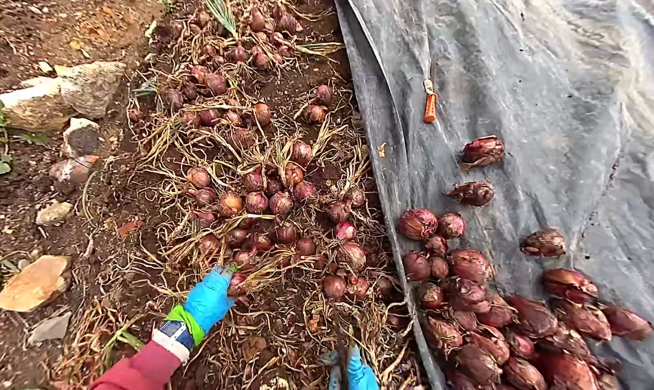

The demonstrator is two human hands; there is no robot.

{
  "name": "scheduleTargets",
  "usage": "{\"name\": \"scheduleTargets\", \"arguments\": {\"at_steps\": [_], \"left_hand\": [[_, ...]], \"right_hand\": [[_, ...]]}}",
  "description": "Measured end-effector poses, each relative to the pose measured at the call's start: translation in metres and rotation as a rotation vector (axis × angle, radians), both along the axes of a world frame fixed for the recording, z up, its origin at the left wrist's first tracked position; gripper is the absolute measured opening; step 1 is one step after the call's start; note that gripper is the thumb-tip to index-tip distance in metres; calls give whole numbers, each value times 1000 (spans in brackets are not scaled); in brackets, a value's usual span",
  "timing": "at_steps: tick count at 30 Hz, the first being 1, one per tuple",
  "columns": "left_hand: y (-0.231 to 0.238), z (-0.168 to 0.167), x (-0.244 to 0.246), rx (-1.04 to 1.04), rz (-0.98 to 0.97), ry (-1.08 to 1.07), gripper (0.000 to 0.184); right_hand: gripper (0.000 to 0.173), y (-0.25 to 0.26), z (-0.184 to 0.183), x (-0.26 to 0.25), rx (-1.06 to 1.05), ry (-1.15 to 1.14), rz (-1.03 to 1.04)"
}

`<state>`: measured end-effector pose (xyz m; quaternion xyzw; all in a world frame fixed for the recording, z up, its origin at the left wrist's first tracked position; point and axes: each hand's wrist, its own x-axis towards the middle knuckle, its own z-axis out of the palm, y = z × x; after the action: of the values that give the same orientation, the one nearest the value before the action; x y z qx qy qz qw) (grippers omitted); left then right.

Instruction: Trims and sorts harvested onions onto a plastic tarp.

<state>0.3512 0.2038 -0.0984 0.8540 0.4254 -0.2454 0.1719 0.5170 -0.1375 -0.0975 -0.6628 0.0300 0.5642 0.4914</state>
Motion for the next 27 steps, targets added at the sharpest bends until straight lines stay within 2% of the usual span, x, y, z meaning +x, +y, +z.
{"name": "scheduleTargets", "arguments": {"at_steps": [3, 5, 7, 11, 16, 17, 19, 20, 22, 24, 27], "left_hand": [[-17, 37, 14, -73, 204, -184, 78], [-39, 69, 32, -190, 213, -417, 79], [-68, 91, 50, -340, 138, -565, 78], [-113, 112, 76, -490, -107, -418, 74], [-122, 146, 101, -675, -257, -240, 65], [-124, 153, 110, -632, -308, -173, 66], [-139, 173, 140, -402, -466, -14, 70], [-151, 182, 160, -283, -544, 34, 70], [-173, 179, 198, -135, -631, -54, 62], [-180, 168, 241, -107, -616, -167, 54], [-149, 138, 292, -54, -439, -251, 51]], "right_hand": [[88, 5, -2, 0, 15, 50, 16], [89, 13, 2, -2, 78, 68, 53], [82, 22, 12, -4, 252, 59, 105], [66, 40, 50, 3, 485, -139, 35], [88, 11, 63, 10, 392, -558, 131], [88, 7, 64, 11, 327, -556, 120], [84, 1, 71, 25, 183, -438, 70], [80, -1, 74, 34, 157, -377, -21], [72, -7, 82, 55, 237, -256, -315], [73, -19, 97, 83, 378, -137, -558], [80, -45, 106, 119, 480, -130, -756]]}}
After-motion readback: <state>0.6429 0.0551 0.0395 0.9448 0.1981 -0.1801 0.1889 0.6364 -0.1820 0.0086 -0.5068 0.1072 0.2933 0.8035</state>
